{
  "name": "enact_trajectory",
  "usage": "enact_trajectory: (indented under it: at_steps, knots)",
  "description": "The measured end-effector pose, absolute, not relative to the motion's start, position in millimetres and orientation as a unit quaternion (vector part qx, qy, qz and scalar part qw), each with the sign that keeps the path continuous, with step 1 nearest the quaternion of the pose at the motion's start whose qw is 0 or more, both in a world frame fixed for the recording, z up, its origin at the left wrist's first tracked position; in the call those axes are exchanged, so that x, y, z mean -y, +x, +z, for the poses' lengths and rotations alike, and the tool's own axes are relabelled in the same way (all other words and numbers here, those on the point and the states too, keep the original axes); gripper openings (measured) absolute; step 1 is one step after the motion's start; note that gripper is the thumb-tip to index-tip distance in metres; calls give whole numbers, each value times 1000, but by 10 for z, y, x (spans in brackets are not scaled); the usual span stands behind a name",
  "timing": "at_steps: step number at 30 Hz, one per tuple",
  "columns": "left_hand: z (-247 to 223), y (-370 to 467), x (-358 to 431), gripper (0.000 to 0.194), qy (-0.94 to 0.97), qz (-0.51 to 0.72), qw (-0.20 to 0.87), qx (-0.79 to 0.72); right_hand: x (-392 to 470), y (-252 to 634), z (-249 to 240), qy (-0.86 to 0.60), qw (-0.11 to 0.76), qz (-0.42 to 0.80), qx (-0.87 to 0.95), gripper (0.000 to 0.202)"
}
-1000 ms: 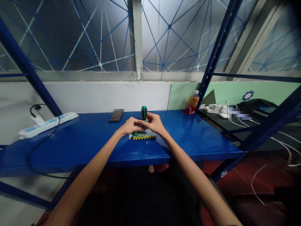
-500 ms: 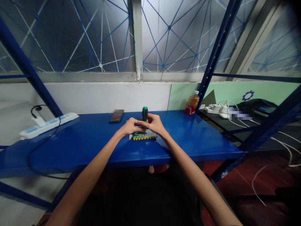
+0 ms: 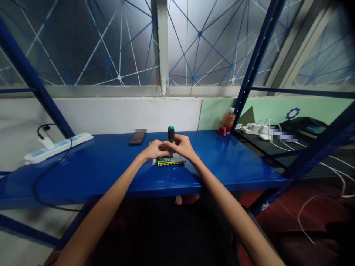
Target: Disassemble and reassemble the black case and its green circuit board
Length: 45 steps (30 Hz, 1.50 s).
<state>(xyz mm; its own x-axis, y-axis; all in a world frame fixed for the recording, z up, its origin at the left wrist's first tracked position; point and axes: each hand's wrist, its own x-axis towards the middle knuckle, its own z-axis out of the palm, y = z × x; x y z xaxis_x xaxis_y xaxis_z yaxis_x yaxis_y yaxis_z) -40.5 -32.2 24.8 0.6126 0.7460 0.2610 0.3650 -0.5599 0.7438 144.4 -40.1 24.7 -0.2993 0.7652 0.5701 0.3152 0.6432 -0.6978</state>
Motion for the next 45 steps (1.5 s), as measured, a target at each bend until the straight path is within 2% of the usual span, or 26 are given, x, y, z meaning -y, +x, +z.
enact_trajectory:
  at_steps: [10, 24, 34, 41, 45]
  knots:
    - [247, -390, 335, 23, 830, 299, 320, -345, 415, 1441, 253, -354, 481, 226, 769, 40]
    - [333, -353, 406, 17, 841, 290, 301, -344, 418, 1435, 299, -369, 481, 265, 749, 42]
    - [243, -397, 381, 26, 791, 312, 382, -362, 404, 1407, 448, -359, 406, 276, 794, 37]
    - [271, -419, 382, 20, 778, 300, 397, -384, 357, 1362, 373, -355, 415, 269, 793, 33]
    - [246, -423, 363, 23, 769, 292, 414, -390, 333, 1385, 351, -353, 409, 286, 792, 31]
